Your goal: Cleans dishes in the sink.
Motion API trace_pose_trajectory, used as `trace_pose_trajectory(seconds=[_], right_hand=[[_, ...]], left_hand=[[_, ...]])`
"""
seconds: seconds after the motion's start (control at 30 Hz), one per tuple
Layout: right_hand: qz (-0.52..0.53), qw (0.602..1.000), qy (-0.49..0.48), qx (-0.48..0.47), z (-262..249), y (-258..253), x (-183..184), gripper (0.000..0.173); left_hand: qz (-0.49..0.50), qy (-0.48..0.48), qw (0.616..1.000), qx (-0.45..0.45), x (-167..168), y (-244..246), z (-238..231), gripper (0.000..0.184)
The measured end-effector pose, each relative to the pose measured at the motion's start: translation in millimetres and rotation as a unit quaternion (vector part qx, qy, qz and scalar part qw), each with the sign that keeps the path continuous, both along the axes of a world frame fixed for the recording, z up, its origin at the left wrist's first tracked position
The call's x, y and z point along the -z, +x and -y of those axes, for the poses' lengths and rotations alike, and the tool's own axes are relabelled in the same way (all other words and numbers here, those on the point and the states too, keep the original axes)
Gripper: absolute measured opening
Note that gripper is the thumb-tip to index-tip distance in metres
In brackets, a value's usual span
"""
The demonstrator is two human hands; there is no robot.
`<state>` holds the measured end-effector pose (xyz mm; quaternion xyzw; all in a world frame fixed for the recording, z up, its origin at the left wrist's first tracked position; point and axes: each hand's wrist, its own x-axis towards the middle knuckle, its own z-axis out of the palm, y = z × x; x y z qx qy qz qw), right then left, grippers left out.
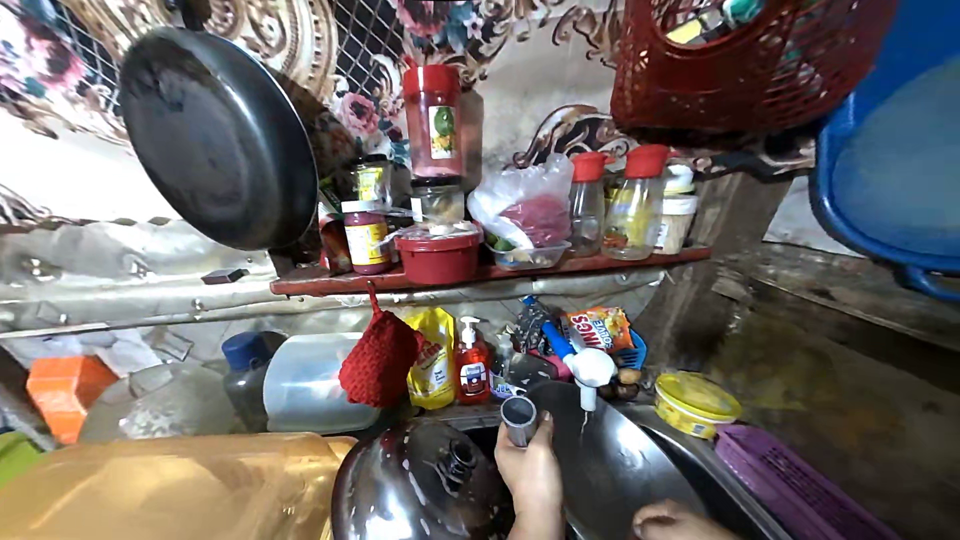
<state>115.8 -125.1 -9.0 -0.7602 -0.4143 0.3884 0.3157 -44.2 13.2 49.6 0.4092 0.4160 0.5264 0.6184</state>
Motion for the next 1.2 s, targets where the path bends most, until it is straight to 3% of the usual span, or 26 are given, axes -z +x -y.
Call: trace_pose_trajectory(seconds=[0.1,0.17,0.3,0.37,0.43,0.53,0.63,0.7,0.77,0.87,0.93,1.0,1.07,1.2], right_hand=[[0.057,0.975,-0.099,0.193,-33,16,18,0.031],[0.028,0.948,-0.055,0.312,-56,29,30,0.029],[-0.200,0.859,0.113,0.458,-104,45,34,0.039],[-0.299,0.838,0.174,0.421,-120,33,28,0.043],[-0.362,0.848,0.175,0.345,-134,7,13,0.041],[-0.377,0.913,0.041,0.150,-140,-21,-5,0.039],[-0.347,0.934,-0.086,-0.003,-135,-18,-9,0.042],[-0.342,0.938,-0.045,0.034,-132,-1,-3,0.040],[-0.359,0.912,0.069,0.184,-128,19,8,0.040],[-0.348,0.805,0.235,0.420,-121,47,34,0.042],[-0.314,0.744,0.336,0.485,-125,57,59,0.046],[-0.311,0.699,0.386,0.516,-137,46,47,0.038],[-0.392,0.689,0.360,0.492,-141,19,15,0.038],[-0.476,0.761,0.232,0.375,-151,-1,-5,0.044]], left_hand=[[-0.027,0.000,1.000,0.006,-6,-1,8,0.027],[-0.023,-0.021,0.999,0.009,-5,-5,13,0.027],[0.025,-0.090,0.996,-0.001,12,-12,17,0.028],[0.044,-0.108,0.993,-0.010,18,-12,15,0.028],[0.063,-0.115,0.991,-0.001,20,-11,14,0.028],[0.107,-0.129,0.986,0.026,21,-7,14,0.024],[0.111,-0.158,0.980,0.047,17,-7,12,0.027],[0.098,-0.146,0.984,0.039,16,-6,11,0.026],[0.084,-0.134,0.987,0.022,17,-7,11,0.025],[0.079,-0.144,0.986,0.002,26,-6,11,0.026],[0.088,-0.158,0.983,0.005,36,-2,13,0.027],[0.103,-0.178,0.979,0.012,38,3,18,0.026],[0.123,-0.201,0.971,0.027,45,10,21,0.028],[0.178,-0.224,0.958,0.035,48,23,22,0.029]])
